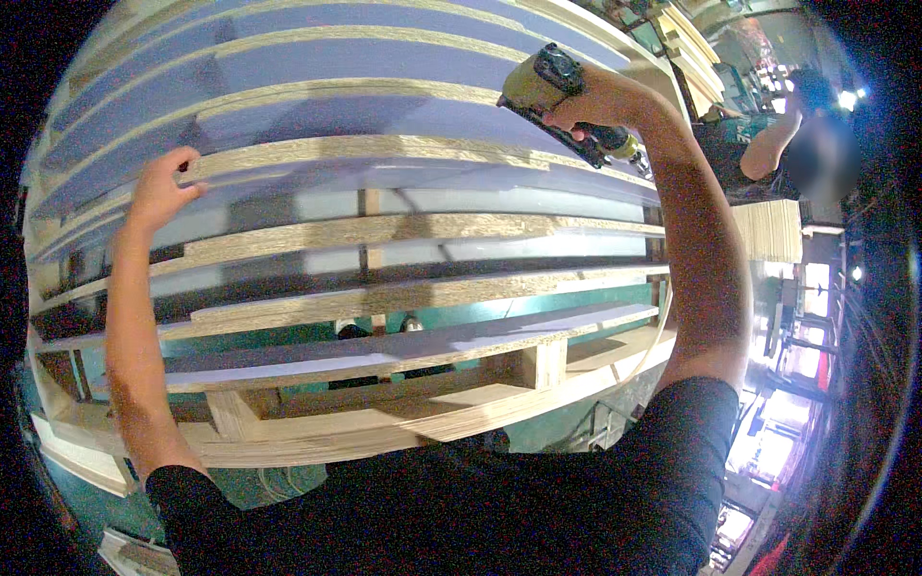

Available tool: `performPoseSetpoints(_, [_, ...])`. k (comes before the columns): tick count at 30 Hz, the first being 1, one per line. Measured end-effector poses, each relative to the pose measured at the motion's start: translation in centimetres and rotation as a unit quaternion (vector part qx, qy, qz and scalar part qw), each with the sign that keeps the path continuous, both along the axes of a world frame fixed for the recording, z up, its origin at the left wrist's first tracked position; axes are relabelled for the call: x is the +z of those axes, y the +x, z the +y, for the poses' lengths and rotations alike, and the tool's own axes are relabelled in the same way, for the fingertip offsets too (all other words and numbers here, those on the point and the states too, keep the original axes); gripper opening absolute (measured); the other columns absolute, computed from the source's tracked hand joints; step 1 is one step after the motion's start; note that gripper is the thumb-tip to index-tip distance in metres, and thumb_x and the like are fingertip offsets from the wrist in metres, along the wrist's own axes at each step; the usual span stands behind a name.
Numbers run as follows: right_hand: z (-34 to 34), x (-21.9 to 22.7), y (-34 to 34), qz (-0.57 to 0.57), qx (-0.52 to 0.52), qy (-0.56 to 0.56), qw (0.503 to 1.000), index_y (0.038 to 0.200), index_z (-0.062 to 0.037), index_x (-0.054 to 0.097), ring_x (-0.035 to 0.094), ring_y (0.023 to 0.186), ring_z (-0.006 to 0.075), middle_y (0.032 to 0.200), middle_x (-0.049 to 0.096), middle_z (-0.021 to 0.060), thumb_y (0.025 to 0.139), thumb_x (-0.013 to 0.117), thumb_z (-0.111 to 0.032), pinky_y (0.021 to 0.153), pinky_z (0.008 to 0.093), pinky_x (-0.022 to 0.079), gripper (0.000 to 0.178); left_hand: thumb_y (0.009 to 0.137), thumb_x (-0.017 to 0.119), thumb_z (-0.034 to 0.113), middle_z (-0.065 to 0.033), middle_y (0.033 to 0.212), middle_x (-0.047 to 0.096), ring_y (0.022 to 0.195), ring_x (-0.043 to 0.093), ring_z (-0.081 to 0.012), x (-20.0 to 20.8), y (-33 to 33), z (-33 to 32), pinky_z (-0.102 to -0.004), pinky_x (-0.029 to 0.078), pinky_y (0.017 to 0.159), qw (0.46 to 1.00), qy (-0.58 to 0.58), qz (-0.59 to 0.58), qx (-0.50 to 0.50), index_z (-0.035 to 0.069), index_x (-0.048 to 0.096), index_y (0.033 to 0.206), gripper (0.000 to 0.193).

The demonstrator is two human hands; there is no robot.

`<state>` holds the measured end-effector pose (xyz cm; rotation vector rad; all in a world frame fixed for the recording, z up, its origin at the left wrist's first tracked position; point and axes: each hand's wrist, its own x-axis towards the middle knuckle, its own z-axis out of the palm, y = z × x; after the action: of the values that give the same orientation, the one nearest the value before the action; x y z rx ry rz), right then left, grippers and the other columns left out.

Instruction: The person assembles a large wooden frame by placing wooden slats onto a base structure and securing them with a pneumatic nail gun. They repeatedly pick up slats, align them, and drive nails to fasten them in place.

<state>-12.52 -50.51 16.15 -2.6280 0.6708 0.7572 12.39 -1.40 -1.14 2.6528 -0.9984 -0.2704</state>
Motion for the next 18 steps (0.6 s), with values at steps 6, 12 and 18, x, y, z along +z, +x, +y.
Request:
performPoseSetpoints(6, [5.3, -0.6, 8.2, -0.046, 0.139, -0.002, 0.989, 0.115, -0.0033, 0.067, 0.065, 0.069, 0.0131, 0.089, 0.074, 0.0047, 0.078, 0.075, -0.009, 0.064, 0.0317, 0.057, 0.038, 0.082, 0.083, 0.043, -0.0129, 0.113, 0.070, 0.108, 0.065, -0.0350, 0.8, 4.1, -0.1, -0.0446, 0.051, 0.097, 0.970, -0.181, -0.149, -0.063, 0.005, 0.067, 0.114, 0.053])
performPoseSetpoints(12, [15.4, -2.1, 19.1, -0.056, 0.273, -0.018, 0.960, 0.117, -0.0030, 0.068, 0.066, 0.066, 0.0144, 0.086, 0.074, 0.0067, 0.080, 0.078, -0.012, 0.067, 0.0348, 0.057, 0.039, 0.084, 0.082, 0.040, -0.0125, 0.120, 0.072, 0.114, 0.067, -0.0348, -1.3, 9.3, -2.9, -0.0466, 0.053, 0.100, 0.981, -0.103, -0.147, -0.079, 0.010, 0.067, 0.127, 0.055])
performPoseSetpoints(18, [22.9, -4.7, 26.4, -0.028, 0.329, 0.031, 0.944, 0.111, -0.0037, 0.075, 0.064, 0.065, 0.0134, 0.085, 0.075, 0.0049, 0.081, 0.074, -0.010, 0.065, 0.0327, 0.055, 0.031, 0.082, 0.085, 0.037, -0.0097, 0.114, 0.075, 0.108, 0.070, -0.0340, -2.6, 10.2, -3.6, -0.0469, 0.057, 0.088, 0.991, -0.070, -0.098, -0.063, 0.016, 0.071, 0.122, 0.048])
